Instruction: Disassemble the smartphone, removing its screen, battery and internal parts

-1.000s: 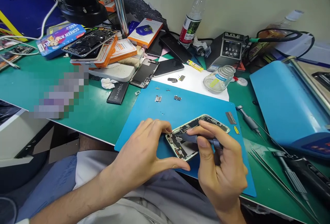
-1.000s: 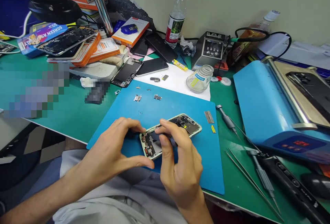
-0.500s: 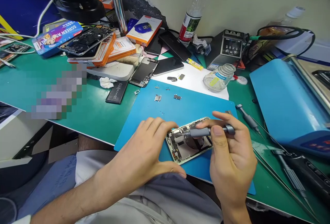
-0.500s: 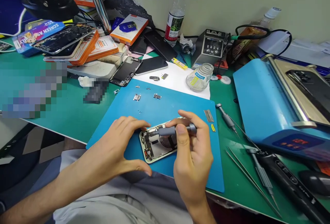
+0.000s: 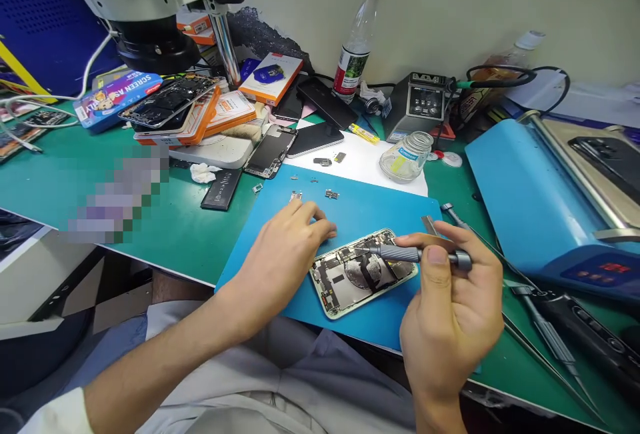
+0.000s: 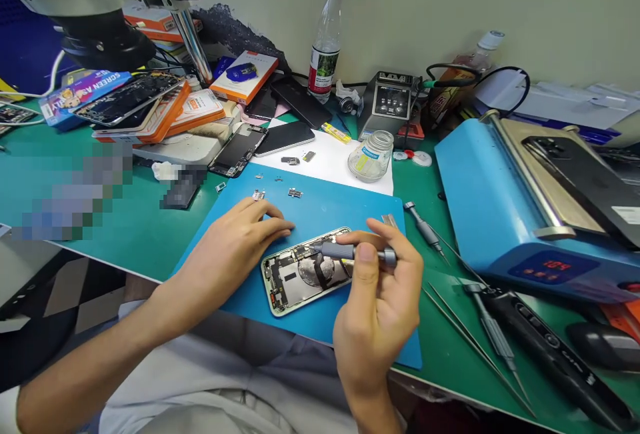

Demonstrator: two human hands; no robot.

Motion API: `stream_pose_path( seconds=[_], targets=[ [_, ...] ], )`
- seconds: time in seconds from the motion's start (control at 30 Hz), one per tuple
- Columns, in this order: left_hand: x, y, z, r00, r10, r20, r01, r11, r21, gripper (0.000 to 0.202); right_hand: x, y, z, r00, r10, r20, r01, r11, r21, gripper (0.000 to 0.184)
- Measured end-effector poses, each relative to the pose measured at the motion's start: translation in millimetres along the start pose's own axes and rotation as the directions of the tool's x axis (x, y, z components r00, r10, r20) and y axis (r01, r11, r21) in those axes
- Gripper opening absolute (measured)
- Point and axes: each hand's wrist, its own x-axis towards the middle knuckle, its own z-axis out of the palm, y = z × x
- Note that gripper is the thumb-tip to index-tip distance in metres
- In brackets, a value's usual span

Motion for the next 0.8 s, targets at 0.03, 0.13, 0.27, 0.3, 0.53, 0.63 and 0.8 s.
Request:
stream_pose_path(
  seconds=[0.03, 0.13, 0.27, 0.3, 0.53, 0.63, 0.8],
  targets=[
    [-4, -2, -1.3, 1.0, -0.013, -0.012, 0.013, 1.0, -0.016, 0.025, 0, 0, 0, 1.0, 0.006, 0.007, -0.006, 1.0, -0.009, 0.024],
    [-25, -2, -7.3, 0.995, -0.068, -0.07, 0.062, 0.995, -0.078, 0.025, 0, 1, -1, 0.998, 0.044, 0.055, -0.041, 0.997, -0.063, 0.028],
    [-54, 11, -8.9, 0.999, -0.025, -0.02, 0.021, 0.984, -0.179, 0.029, -3, 3, -2, 0.98, 0.043, 0.192, -0.029, 0.997, -0.075, 0.035],
    [-59, 15, -7.4, 1.0, -0.005, 0.004, 0.006, 0.983, -0.183, 0.045, -4, 3, -1, 0.975, 0.008, 0.22, 0.009, 0.997, -0.075, 0.037],
    [-65, 25, 1.5, 0.996, -0.071, -0.056, 0.052, 0.957, -0.284, 0.059, -6, 3, -5, 0.82, -0.409, 0.401, 0.463, 0.885, -0.044, 0.049],
    [-62, 21, 1.8, 0.981, -0.139, -0.132, 0.093, 0.948, -0.303, 0.053, -7, 2, -6, 0.759, -0.46, 0.462, 0.54, 0.84, -0.052, 0.043],
    [-60, 17, 5.6, 0.963, -0.164, -0.214, 0.095, 0.949, -0.301, 0.053, -8, 1, -5, 0.728, -0.448, 0.519, 0.566, 0.82, -0.086, 0.039]
  ],
)
